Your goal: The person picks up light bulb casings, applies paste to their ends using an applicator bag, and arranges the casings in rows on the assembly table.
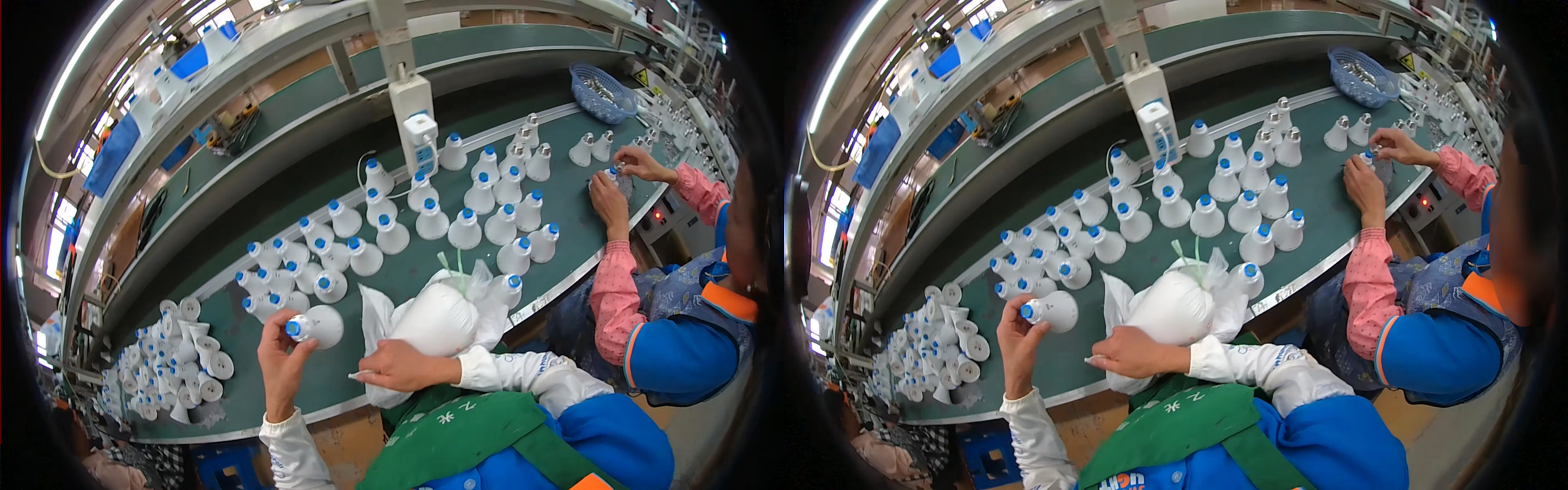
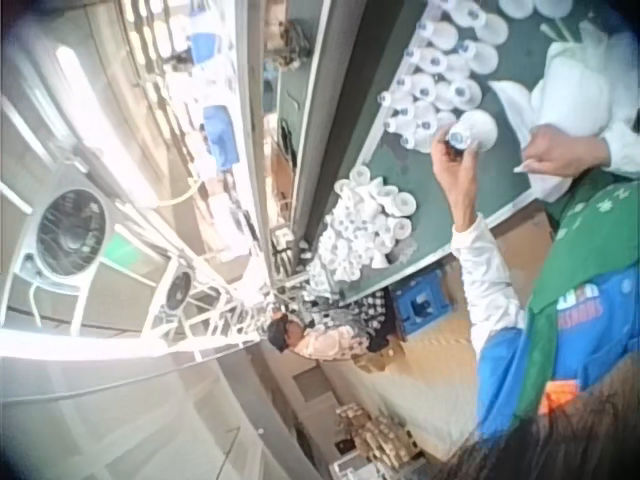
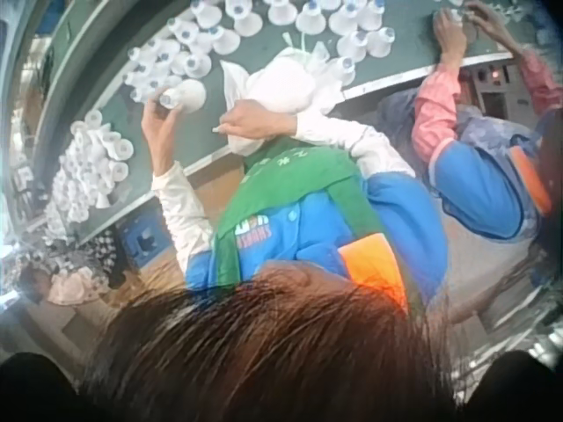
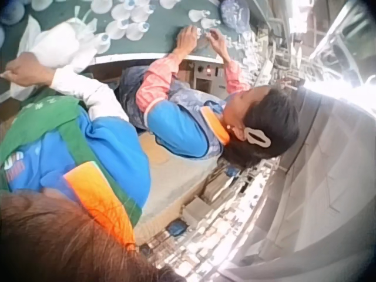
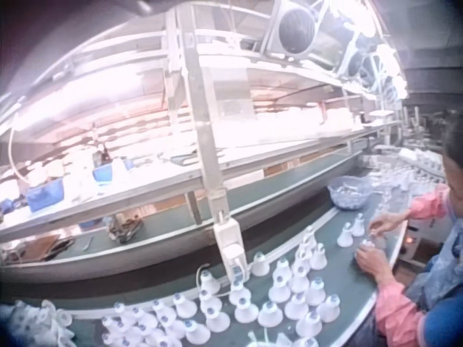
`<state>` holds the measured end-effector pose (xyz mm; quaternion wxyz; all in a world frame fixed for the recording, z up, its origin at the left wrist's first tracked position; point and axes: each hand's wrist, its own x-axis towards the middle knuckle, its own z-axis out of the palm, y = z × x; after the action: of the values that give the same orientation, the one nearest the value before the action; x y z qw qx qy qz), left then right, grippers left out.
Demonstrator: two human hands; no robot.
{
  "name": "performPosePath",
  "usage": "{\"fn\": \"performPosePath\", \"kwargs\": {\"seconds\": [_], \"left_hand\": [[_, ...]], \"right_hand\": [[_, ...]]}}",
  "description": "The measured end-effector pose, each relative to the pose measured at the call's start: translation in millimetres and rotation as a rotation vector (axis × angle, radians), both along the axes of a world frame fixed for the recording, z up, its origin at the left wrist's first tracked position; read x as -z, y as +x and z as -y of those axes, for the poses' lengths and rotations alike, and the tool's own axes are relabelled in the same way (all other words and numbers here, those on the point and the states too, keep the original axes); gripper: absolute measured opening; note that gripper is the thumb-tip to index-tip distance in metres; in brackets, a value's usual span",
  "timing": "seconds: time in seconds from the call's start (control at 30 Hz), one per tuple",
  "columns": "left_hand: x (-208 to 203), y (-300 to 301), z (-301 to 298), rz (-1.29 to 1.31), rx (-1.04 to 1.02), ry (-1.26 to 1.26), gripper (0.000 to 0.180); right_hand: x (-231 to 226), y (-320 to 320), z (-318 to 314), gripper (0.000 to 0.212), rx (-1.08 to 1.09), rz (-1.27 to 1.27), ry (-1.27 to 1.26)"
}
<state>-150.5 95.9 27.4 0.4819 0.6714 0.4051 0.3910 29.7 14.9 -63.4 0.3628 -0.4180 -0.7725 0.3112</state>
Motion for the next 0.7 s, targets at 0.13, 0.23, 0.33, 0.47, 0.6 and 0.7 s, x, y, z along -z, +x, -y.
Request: {"fn": "performPosePath", "kwargs": {"seconds": [0.13, 0.23, 0.33, 0.47, 0.6, 0.7], "left_hand": [[-21.7, 89.8, -4.7, -0.149, 0.267, 0.123, 0.043], [-7.7, 153.8, -11.2, -0.362, 0.332, 0.215, 0.042], [43.3, 198.8, -28.8, -0.405, 0.357, 0.256, 0.041], [78.0, 234.9, -30.7, -0.385, 0.313, 0.301, 0.040], [81.0, 263.6, -23.2, -0.373, 0.377, 0.315, 0.043], [77.2, 279.3, -21.6, -0.329, 0.455, 0.219, 0.048]], "right_hand": [[-0.9, 3.6, 3.8, 0.030, 0.017, -0.036, -0.031], [9.0, 0.9, 0.7, 0.030, -0.035, -0.006, 0.007], [30.0, -12.5, 0.6, 0.024, -0.034, -0.060, 0.093], [26.5, -9.8, 0.7, 0.025, -0.017, -0.147, 0.165], [33.9, -12.9, 2.9, 0.031, 0.054, -0.206, 0.242], [33.2, -11.9, 2.5, 0.037, 0.029, -0.165, 0.244]]}}
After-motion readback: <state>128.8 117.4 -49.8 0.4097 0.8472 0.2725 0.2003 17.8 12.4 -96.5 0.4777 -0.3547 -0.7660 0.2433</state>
